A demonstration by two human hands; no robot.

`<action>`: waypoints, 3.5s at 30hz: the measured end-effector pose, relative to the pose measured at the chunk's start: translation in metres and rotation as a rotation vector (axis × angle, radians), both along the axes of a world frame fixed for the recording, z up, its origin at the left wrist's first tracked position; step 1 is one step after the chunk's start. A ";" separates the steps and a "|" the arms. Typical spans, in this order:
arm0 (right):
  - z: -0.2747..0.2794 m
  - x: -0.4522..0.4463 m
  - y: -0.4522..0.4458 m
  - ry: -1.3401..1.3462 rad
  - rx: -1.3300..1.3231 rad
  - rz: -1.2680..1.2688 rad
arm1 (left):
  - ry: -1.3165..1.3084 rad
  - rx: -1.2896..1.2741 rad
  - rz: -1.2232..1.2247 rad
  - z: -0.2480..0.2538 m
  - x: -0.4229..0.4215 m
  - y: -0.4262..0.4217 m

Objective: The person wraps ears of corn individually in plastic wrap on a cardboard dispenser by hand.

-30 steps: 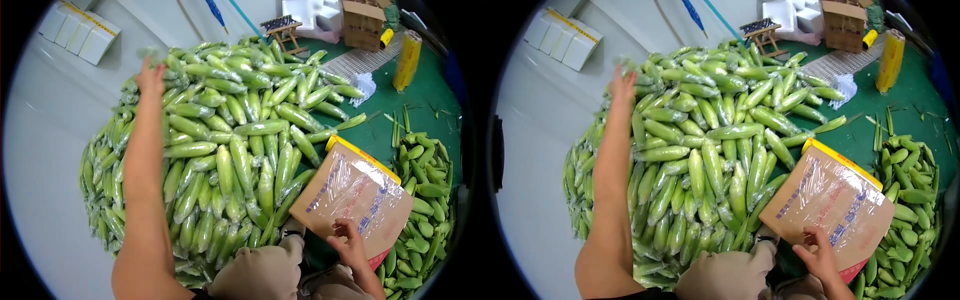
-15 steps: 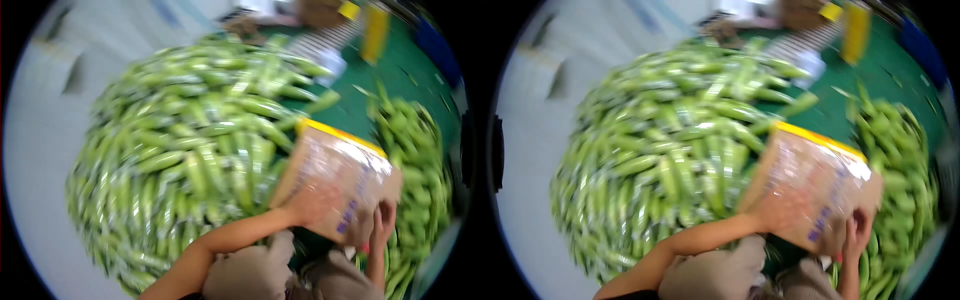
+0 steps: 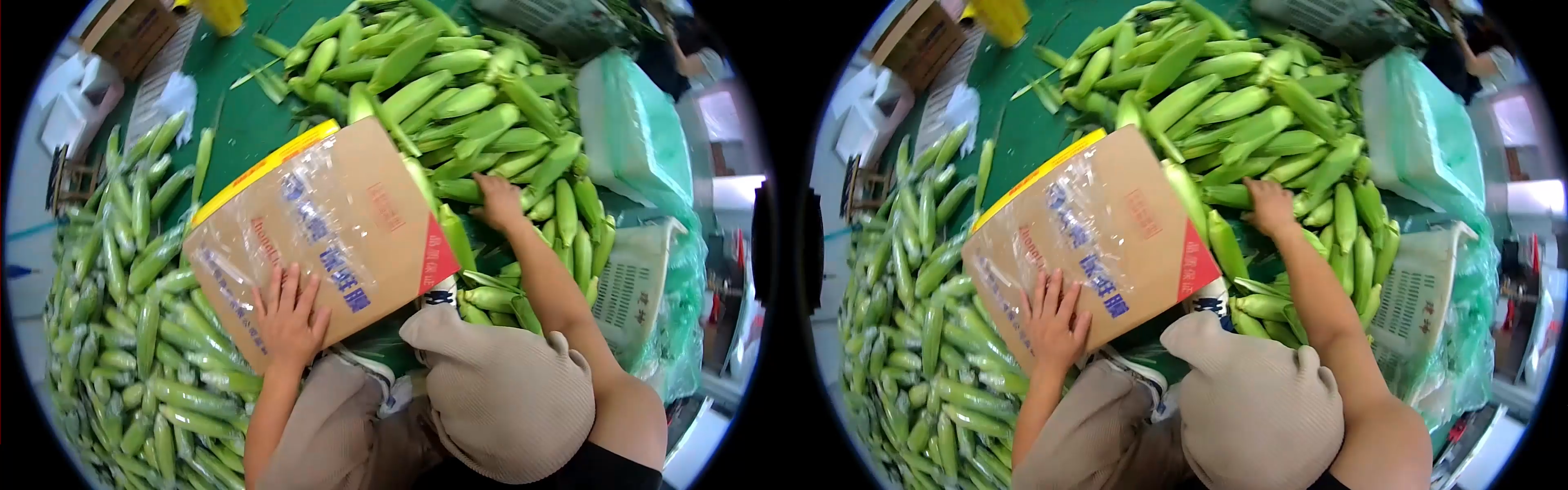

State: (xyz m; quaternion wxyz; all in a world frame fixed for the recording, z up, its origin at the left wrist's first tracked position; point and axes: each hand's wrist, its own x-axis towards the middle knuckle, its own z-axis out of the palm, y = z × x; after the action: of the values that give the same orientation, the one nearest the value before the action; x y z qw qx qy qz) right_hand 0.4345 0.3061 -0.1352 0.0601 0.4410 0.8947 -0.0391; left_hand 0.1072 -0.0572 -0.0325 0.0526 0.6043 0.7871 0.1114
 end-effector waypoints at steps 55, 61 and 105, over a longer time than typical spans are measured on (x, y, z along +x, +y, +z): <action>0.119 -0.293 -0.109 0.561 -0.068 0.840 | -0.077 0.539 0.057 0.024 -0.091 0.010; 0.121 -0.276 -0.117 0.592 -0.094 0.732 | -0.164 0.174 0.638 -0.001 -0.066 -0.024; 0.090 -0.308 -0.126 0.257 -0.298 1.153 | -0.474 -0.563 -0.087 0.091 -0.023 0.067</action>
State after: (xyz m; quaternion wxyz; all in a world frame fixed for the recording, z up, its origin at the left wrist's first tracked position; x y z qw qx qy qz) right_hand 0.1266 0.1802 -0.0448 0.0243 -0.1358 0.9743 -0.1779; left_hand 0.0844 0.0096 0.0590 0.4024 0.5564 0.7266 0.0251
